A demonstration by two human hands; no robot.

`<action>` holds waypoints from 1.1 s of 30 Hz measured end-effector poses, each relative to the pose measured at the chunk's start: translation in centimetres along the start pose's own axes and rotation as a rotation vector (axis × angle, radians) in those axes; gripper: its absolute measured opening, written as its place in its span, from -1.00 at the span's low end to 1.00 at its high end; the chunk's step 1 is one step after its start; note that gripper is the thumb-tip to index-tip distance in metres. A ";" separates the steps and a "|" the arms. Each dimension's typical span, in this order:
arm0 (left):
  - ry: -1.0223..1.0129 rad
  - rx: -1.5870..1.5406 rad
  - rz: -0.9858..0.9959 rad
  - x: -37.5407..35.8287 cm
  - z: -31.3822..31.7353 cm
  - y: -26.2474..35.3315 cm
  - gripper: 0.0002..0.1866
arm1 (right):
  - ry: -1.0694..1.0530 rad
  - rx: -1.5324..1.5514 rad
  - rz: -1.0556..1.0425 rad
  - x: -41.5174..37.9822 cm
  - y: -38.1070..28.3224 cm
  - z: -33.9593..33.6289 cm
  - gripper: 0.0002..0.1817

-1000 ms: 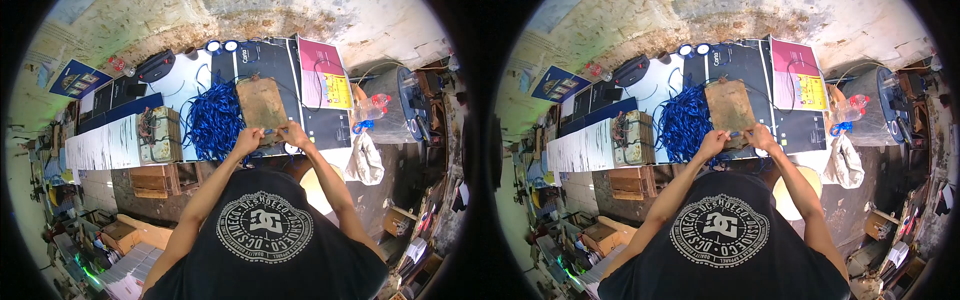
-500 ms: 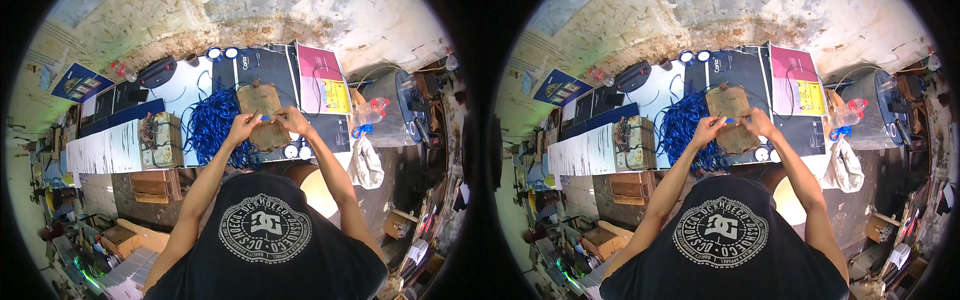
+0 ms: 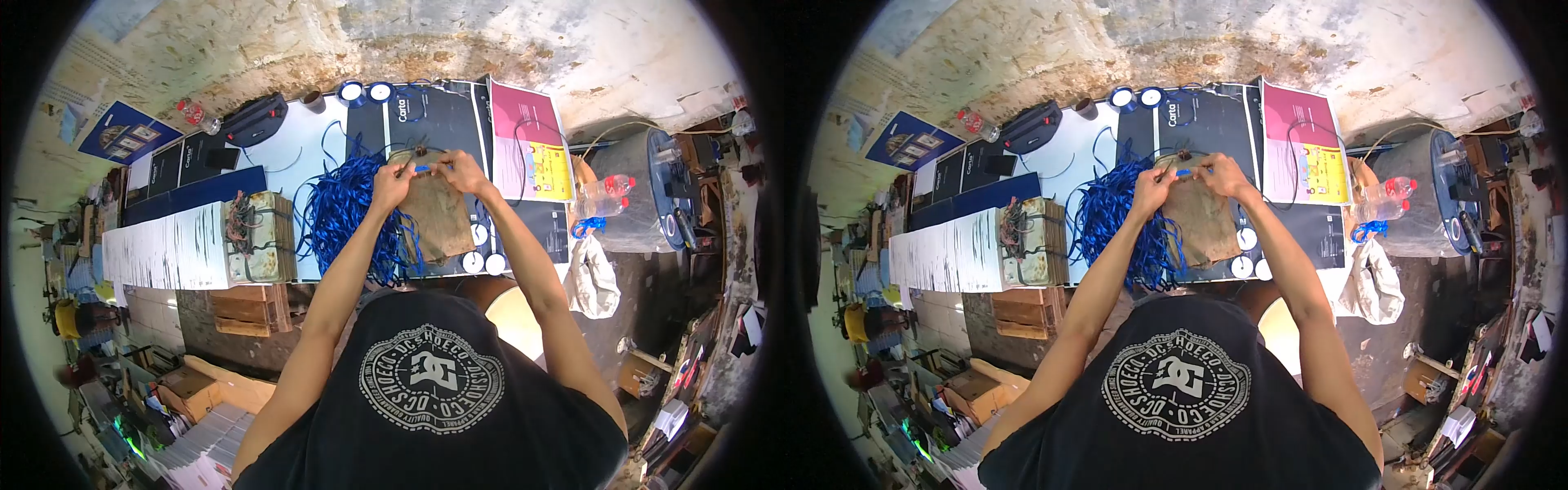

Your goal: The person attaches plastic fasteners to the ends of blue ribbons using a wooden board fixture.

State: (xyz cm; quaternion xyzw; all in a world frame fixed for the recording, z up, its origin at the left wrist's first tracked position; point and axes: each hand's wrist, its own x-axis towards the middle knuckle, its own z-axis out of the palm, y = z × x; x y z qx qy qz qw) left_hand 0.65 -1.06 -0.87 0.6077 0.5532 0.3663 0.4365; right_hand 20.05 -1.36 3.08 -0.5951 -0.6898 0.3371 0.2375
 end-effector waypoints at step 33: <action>-0.033 0.289 -0.429 -4.7 2.8 0.2 -0.66 | -0.031 0.017 0.227 -6.2 1.5 3.5 -0.73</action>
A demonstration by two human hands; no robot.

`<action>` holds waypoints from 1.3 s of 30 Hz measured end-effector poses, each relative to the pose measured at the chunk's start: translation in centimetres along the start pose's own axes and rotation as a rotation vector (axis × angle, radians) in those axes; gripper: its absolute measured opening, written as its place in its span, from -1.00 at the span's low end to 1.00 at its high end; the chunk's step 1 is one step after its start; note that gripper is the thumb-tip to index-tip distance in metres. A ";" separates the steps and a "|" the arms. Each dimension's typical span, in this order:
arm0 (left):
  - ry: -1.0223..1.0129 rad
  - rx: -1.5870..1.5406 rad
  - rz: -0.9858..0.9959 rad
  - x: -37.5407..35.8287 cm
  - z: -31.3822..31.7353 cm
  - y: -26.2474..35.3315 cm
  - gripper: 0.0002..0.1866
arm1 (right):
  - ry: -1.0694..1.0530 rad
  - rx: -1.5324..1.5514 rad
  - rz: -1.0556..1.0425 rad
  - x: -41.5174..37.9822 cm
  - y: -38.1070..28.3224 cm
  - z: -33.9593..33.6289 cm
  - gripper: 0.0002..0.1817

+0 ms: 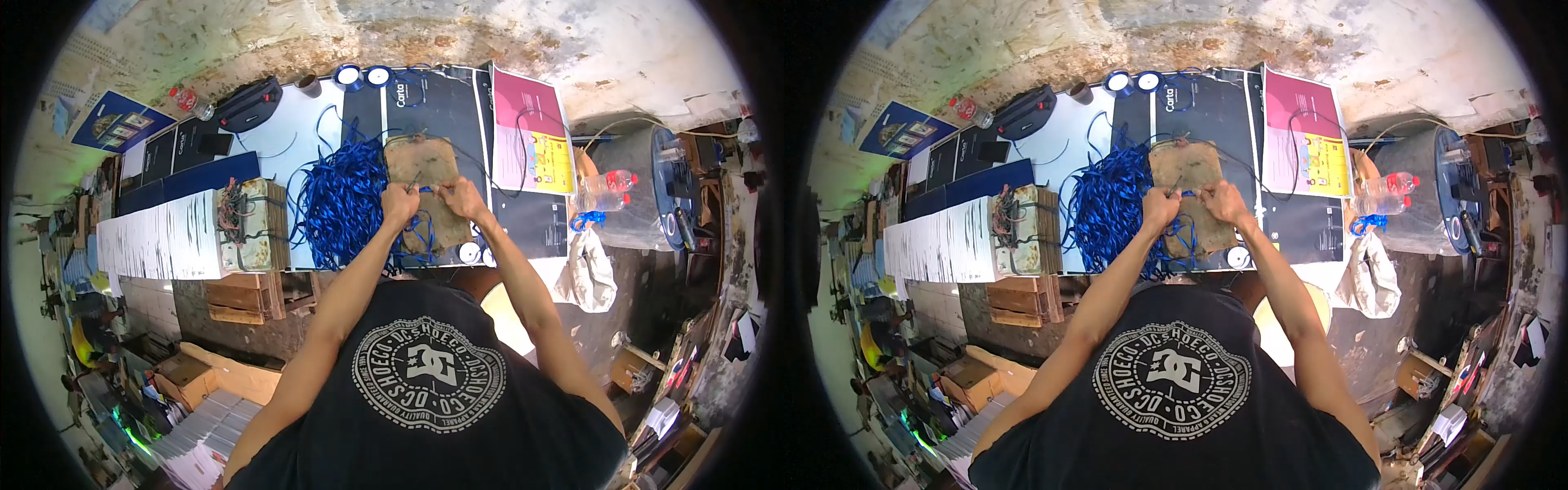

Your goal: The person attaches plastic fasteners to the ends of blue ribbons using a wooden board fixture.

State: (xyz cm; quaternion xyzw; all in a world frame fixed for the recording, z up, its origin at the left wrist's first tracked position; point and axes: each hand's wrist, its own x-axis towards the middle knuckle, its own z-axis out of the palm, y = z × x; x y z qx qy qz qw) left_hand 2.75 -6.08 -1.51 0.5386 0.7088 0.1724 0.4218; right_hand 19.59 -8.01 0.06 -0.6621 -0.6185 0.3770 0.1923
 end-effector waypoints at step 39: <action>0.269 -0.126 0.282 6.0 -2.0 3.3 -0.79 | 0.195 -0.251 -0.226 6.8 -3.8 -3.0 -0.74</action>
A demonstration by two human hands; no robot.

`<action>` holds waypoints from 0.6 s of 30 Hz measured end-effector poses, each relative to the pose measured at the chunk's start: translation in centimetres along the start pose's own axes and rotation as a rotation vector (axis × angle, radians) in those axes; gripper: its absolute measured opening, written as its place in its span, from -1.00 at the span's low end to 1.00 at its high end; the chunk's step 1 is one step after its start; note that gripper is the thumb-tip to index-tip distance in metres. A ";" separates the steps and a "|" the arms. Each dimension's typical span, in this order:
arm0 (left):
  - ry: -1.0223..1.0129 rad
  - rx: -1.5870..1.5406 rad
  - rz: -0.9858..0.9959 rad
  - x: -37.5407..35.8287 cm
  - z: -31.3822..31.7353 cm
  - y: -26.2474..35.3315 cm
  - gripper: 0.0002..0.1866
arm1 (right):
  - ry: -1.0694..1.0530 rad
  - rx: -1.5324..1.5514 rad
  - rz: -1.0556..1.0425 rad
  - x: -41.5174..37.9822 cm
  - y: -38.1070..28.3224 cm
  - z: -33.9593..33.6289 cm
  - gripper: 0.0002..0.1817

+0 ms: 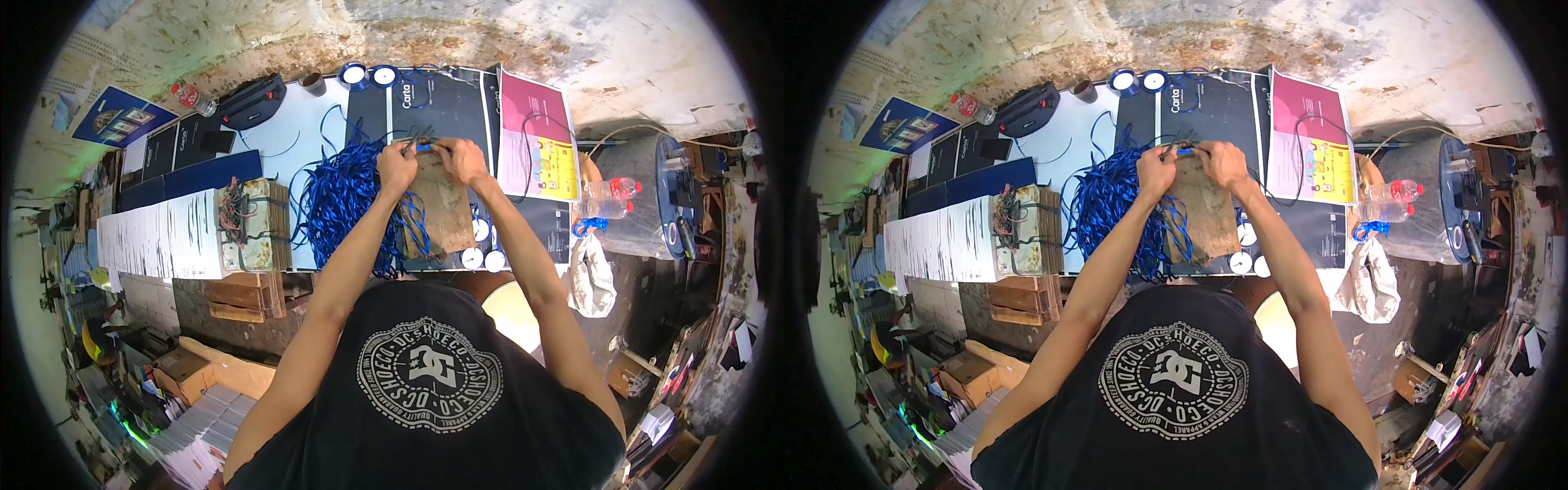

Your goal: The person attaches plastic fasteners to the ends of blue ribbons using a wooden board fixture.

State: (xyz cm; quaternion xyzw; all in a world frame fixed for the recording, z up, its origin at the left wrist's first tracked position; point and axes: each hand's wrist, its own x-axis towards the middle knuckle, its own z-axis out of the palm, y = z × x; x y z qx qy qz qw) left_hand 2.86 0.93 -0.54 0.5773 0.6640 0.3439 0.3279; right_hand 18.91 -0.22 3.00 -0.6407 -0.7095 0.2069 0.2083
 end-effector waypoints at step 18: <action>-0.041 0.036 -0.047 -0.1 -0.2 0.6 -0.78 | -0.016 0.035 0.047 -0.2 0.1 0.0 -0.72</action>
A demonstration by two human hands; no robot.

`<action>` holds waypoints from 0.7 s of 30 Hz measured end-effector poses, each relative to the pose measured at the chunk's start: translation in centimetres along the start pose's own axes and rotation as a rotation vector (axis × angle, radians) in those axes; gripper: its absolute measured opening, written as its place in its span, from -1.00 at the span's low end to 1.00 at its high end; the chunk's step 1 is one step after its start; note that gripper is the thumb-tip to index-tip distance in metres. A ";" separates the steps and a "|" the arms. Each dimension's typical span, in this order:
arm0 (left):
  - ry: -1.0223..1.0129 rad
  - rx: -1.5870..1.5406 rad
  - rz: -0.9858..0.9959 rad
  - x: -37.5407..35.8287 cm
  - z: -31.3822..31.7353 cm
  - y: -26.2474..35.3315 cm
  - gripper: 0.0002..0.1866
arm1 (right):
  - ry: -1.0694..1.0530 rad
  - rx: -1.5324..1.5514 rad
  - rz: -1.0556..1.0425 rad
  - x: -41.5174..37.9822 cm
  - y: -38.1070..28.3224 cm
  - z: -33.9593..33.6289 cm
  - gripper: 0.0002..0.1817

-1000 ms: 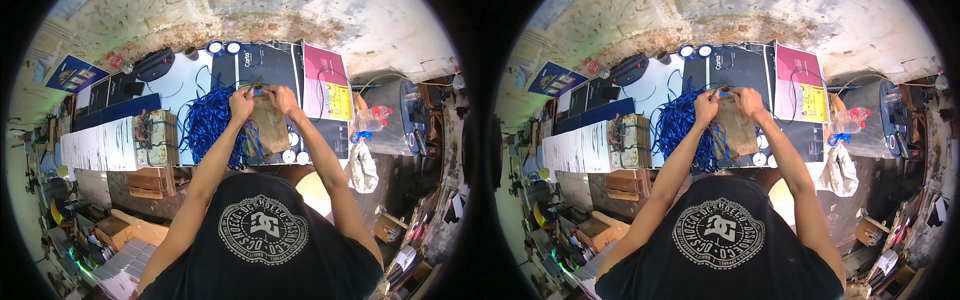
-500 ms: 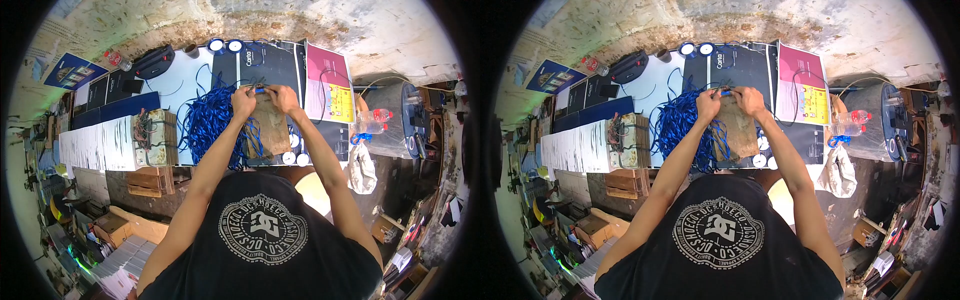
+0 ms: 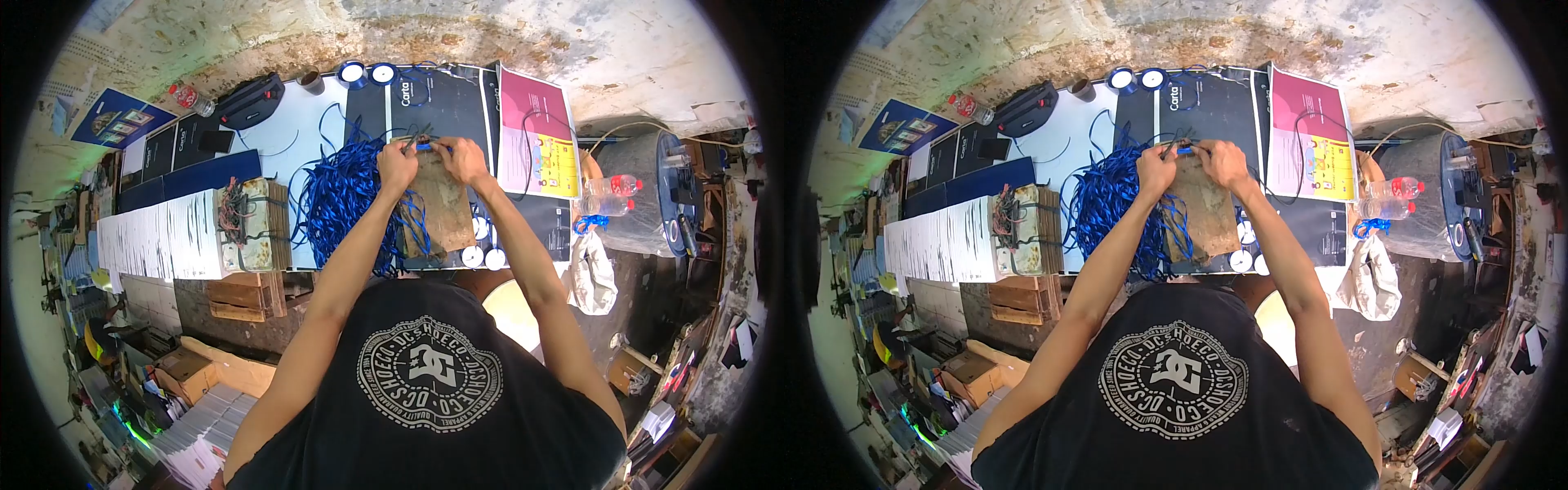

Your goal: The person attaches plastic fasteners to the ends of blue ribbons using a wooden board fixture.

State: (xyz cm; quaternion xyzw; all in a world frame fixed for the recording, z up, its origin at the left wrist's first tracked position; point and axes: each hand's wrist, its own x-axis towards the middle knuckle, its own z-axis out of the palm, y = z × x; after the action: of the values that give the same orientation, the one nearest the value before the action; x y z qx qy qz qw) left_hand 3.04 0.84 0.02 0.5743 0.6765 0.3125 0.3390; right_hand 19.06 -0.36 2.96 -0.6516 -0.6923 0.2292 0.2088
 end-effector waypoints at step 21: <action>-0.151 0.227 -0.204 -4.0 1.2 -0.3 -0.74 | -0.095 -0.097 0.379 -3.6 0.7 4.3 -0.65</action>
State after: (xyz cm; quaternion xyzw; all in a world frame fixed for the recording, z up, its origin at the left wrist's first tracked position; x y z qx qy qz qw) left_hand 4.32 -3.15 -0.50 0.5591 0.7349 0.1538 0.3516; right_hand 17.27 -4.11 -0.89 -0.7681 -0.5764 0.2613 0.0973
